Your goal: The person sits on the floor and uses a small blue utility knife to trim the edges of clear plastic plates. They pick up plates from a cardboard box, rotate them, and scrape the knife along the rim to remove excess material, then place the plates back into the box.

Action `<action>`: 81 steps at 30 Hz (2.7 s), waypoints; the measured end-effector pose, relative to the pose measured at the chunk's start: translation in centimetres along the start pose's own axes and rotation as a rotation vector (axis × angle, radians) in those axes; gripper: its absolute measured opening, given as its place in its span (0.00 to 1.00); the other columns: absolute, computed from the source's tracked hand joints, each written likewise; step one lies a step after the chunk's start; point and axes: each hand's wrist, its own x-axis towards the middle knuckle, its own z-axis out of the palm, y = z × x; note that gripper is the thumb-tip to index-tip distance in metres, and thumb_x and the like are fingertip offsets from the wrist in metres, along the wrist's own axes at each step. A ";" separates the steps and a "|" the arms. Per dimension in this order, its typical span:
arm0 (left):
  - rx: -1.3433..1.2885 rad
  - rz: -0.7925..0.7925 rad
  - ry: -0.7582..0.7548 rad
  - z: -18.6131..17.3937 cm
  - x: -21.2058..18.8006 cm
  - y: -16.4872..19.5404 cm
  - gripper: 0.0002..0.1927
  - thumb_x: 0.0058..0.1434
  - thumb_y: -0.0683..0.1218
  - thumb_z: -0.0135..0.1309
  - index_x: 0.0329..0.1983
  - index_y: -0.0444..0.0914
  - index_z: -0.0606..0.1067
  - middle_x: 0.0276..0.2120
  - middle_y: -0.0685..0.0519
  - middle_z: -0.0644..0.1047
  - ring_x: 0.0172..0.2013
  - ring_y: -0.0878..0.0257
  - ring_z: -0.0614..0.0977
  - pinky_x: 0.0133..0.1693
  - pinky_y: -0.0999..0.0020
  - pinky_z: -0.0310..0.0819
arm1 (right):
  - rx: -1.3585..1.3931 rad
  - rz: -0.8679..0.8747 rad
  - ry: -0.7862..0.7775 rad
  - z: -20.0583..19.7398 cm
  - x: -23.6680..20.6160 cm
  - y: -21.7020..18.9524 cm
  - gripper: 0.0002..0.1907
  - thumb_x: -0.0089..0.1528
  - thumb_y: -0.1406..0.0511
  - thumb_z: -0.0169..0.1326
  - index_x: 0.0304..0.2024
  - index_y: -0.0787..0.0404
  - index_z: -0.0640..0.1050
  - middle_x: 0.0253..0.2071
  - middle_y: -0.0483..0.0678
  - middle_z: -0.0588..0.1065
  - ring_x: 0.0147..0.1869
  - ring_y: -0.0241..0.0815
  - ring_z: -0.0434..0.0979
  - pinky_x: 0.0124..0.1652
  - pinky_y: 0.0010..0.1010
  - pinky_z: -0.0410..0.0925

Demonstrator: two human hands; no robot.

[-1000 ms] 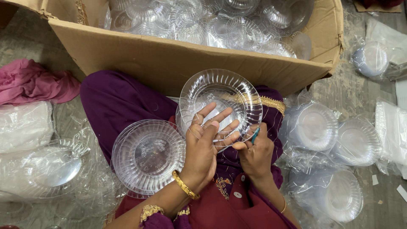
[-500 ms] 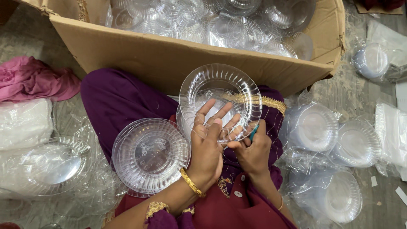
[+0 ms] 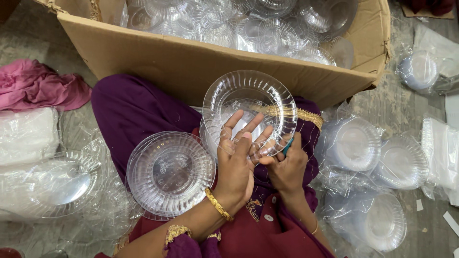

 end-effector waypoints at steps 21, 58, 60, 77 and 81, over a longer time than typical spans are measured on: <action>-0.047 0.085 -0.043 1.0 0.1 -0.4 0.27 0.73 0.42 0.37 0.74 0.43 0.49 0.70 0.36 0.62 0.68 0.40 0.68 0.57 0.52 0.77 | -0.088 -0.033 0.116 2.6 -2.4 0.5 0.41 0.68 0.31 0.36 0.39 0.62 0.69 0.27 0.49 0.72 0.29 0.42 0.77 0.31 0.34 0.67; 1.740 0.391 0.117 -8.7 1.3 18.3 0.14 0.66 0.42 0.55 0.54 0.41 0.79 0.42 0.49 0.85 0.38 0.60 0.88 0.39 0.64 0.81 | -0.106 0.343 -0.212 -0.9 -0.6 3.7 0.21 0.65 0.53 0.58 0.54 0.58 0.80 0.39 0.49 0.80 0.31 0.37 0.72 0.32 0.32 0.67; 1.612 0.379 0.022 -7.3 1.5 17.0 0.14 0.67 0.43 0.53 0.55 0.42 0.79 0.39 0.49 0.86 0.36 0.63 0.89 0.36 0.67 0.82 | 0.328 0.541 -0.404 -0.1 0.4 2.5 0.22 0.67 0.54 0.54 0.61 0.52 0.77 0.41 0.44 0.84 0.22 0.34 0.63 0.21 0.29 0.59; 1.104 0.100 -0.122 -6.9 1.8 12.1 0.15 0.70 0.48 0.52 0.50 0.35 0.81 0.37 0.51 0.85 0.33 0.66 0.87 0.35 0.73 0.83 | 0.277 0.214 -0.312 0.7 0.7 -1.6 0.12 0.66 0.62 0.57 0.45 0.66 0.79 0.33 0.47 0.79 0.32 0.32 0.78 0.33 0.22 0.72; 1.052 0.112 -0.162 -7.3 1.9 12.8 0.17 0.72 0.50 0.47 0.52 0.36 0.80 0.39 0.52 0.85 0.34 0.67 0.87 0.37 0.74 0.84 | 0.237 0.323 -0.204 0.2 1.1 -2.0 0.10 0.68 0.65 0.55 0.44 0.68 0.79 0.37 0.50 0.82 0.33 0.34 0.82 0.32 0.22 0.72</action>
